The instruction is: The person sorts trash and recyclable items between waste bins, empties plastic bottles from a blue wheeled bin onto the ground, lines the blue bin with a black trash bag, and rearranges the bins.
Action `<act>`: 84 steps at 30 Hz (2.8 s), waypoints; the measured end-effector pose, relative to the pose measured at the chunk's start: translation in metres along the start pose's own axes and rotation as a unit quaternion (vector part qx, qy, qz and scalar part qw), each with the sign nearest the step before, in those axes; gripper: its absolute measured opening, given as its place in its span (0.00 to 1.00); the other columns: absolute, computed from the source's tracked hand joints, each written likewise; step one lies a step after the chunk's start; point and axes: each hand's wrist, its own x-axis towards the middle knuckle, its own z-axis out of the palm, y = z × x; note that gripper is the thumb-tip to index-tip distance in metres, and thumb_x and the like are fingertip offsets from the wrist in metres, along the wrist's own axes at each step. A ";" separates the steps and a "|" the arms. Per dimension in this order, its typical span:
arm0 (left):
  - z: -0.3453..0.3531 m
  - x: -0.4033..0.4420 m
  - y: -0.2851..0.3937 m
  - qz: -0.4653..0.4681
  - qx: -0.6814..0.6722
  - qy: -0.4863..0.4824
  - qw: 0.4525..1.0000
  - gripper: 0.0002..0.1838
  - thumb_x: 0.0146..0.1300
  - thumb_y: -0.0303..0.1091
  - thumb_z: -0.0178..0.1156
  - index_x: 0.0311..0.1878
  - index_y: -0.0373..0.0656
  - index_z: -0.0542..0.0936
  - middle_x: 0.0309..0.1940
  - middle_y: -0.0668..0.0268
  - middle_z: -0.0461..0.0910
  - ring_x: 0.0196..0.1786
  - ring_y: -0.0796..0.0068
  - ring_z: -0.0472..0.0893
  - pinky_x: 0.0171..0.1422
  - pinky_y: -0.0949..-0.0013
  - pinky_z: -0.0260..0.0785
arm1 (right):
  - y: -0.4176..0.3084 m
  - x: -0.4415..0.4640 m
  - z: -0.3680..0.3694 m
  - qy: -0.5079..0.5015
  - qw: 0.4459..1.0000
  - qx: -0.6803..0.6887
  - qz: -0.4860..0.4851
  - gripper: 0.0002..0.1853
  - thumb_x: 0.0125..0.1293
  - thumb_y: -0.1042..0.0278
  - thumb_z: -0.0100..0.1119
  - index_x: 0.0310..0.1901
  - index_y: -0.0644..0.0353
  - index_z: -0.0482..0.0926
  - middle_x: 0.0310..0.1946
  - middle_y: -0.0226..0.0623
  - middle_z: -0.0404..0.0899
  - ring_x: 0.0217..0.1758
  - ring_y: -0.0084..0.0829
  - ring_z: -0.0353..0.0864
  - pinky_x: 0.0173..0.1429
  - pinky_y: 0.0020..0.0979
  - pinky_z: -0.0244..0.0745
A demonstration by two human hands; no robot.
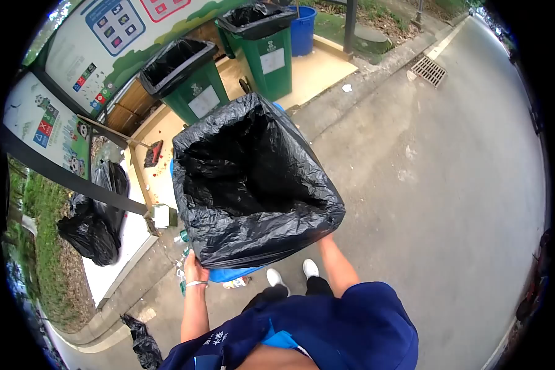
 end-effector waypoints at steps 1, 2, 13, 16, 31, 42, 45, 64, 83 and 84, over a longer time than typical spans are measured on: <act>-0.001 0.004 0.010 0.020 0.010 0.001 1.000 0.15 0.61 0.36 0.42 0.46 0.37 0.69 0.42 0.60 0.73 0.45 0.66 0.73 0.50 0.62 0.66 | 0.017 -0.012 -0.002 -0.004 0.999 0.032 -0.006 0.10 0.58 0.63 0.45 0.36 0.58 0.72 0.30 0.30 0.74 0.26 0.24 0.71 0.29 0.26 0.69; -0.007 0.018 0.013 0.042 0.022 -0.021 0.999 0.15 0.61 0.37 0.44 0.45 0.38 0.69 0.42 0.60 0.73 0.45 0.68 0.73 0.48 0.64 0.67 | 0.057 -0.007 -0.038 -0.032 0.995 -0.011 0.095 0.07 0.58 0.65 0.44 0.35 0.56 0.70 0.28 0.29 0.73 0.27 0.23 0.72 0.28 0.25 0.70; -0.035 0.069 0.019 -0.226 -0.024 -0.239 0.944 0.26 0.58 0.48 0.45 0.55 0.42 0.62 0.54 0.59 0.64 0.55 0.59 0.65 0.57 0.56 0.58 | 0.101 -0.183 0.093 -0.146 0.982 0.009 0.123 0.23 0.60 0.50 0.45 0.53 0.51 0.57 0.47 0.34 0.68 0.50 0.32 0.68 0.54 0.37 0.62; -0.034 0.063 0.024 -0.256 -0.088 -0.318 0.909 0.26 0.57 0.46 0.48 0.54 0.39 0.63 0.54 0.59 0.64 0.58 0.62 0.62 0.63 0.58 0.49 | 0.111 -0.177 0.100 -0.075 0.996 -0.009 0.048 0.23 0.59 0.49 0.45 0.51 0.52 0.58 0.46 0.33 0.69 0.45 0.32 0.72 0.47 0.41 0.68; 0.006 0.023 -0.028 -0.385 -0.095 -0.332 0.856 0.18 0.57 0.47 0.48 0.44 0.44 0.70 0.42 0.66 0.73 0.42 0.72 0.71 0.41 0.73 0.64 | 0.055 -0.202 0.067 -0.021 0.914 -0.400 -0.064 0.26 0.58 0.46 0.44 0.47 0.64 0.65 0.35 0.40 0.74 0.31 0.30 0.76 0.35 0.30 0.72; -0.033 0.003 -0.013 -0.372 -0.028 -0.329 0.868 0.15 0.59 0.47 0.46 0.44 0.49 0.70 0.42 0.67 0.74 0.44 0.71 0.72 0.38 0.70 0.65 | 0.079 -0.219 0.090 -0.139 0.973 0.182 0.004 0.20 0.65 0.56 0.32 0.45 0.65 0.65 0.44 0.42 0.72 0.48 0.37 0.70 0.55 0.39 0.63; -0.041 0.007 -0.012 -0.370 -0.023 -0.341 0.864 0.14 0.61 0.44 0.44 0.45 0.48 0.69 0.44 0.65 0.73 0.47 0.70 0.72 0.42 0.67 0.67 | 0.086 -0.220 0.085 -0.119 0.980 0.158 0.006 0.19 0.65 0.57 0.32 0.44 0.64 0.66 0.41 0.42 0.73 0.46 0.37 0.72 0.53 0.39 0.65; -0.060 0.011 -0.014 -0.370 0.110 -0.329 0.862 0.11 0.59 0.36 0.49 0.38 0.37 0.73 0.35 0.62 0.76 0.39 0.72 0.76 0.47 0.67 0.67 | 0.081 -0.241 0.086 0.074 0.992 0.099 0.038 0.17 0.63 0.54 0.37 0.44 0.57 0.68 0.37 0.35 0.75 0.40 0.30 0.74 0.40 0.32 0.73; -0.082 0.072 -0.066 -0.232 0.266 -0.460 0.815 0.11 0.57 0.36 0.53 0.36 0.38 0.76 0.30 0.73 0.75 0.34 0.86 0.71 0.40 0.80 0.64 | 0.132 -0.153 0.059 -0.006 0.995 0.039 -0.088 0.22 0.64 0.59 0.34 0.57 0.59 0.57 0.53 0.40 0.63 0.53 0.37 0.66 0.55 0.35 0.63; -0.080 0.070 -0.065 -0.224 0.249 -0.452 0.827 0.11 0.57 0.36 0.52 0.37 0.38 0.75 0.30 0.73 0.75 0.34 0.85 0.71 0.41 0.79 0.64 | 0.127 -0.160 0.071 -0.055 0.994 0.021 -0.089 0.24 0.64 0.55 0.29 0.58 0.59 0.55 0.56 0.39 0.59 0.58 0.37 0.60 0.60 0.36 0.58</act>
